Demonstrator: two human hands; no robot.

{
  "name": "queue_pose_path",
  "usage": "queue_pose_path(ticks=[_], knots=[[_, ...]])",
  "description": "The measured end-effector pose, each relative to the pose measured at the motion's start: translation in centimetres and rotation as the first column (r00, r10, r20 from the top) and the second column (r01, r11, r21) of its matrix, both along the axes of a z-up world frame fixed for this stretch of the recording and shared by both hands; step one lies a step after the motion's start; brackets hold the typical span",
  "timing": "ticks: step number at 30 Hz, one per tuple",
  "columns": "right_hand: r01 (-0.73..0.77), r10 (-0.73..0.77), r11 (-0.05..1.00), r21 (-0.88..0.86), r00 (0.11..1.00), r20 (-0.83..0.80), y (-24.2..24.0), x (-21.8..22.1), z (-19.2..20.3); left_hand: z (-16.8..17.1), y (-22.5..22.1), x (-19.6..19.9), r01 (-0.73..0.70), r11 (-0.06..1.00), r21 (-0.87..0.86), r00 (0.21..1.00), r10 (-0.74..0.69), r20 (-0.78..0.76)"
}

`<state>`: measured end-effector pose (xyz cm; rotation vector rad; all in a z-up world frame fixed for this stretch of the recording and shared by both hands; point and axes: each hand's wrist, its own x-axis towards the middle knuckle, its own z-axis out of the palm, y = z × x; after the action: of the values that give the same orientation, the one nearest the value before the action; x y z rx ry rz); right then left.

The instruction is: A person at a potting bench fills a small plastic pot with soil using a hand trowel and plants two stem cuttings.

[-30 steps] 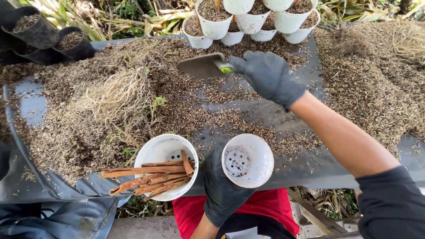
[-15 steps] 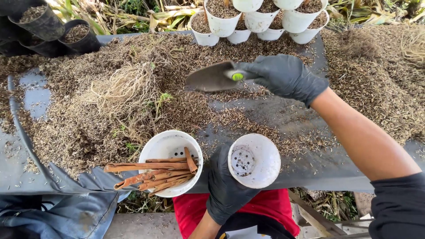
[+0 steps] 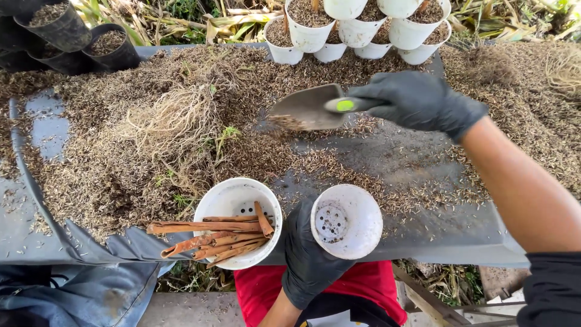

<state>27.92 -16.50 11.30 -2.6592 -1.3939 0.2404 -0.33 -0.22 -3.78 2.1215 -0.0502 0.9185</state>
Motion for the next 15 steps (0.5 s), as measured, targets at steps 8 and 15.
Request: queue_pose_path(ticks=[8, 15], knots=[[0.262, -0.331, 0.939, -0.224, 0.870, -0.366, 0.3, -2.0, 4.4, 1.9, 0.3, 0.5, 0.046, 0.998, -0.040, 0.999, -0.047, -0.009], [-0.101, 0.112, 0.994, 0.049, 0.889, -0.443, 8.3, -2.6, -2.9, 1.1, 0.2, 0.2, 0.008, 1.000, 0.007, 1.000, -0.008, 0.003]])
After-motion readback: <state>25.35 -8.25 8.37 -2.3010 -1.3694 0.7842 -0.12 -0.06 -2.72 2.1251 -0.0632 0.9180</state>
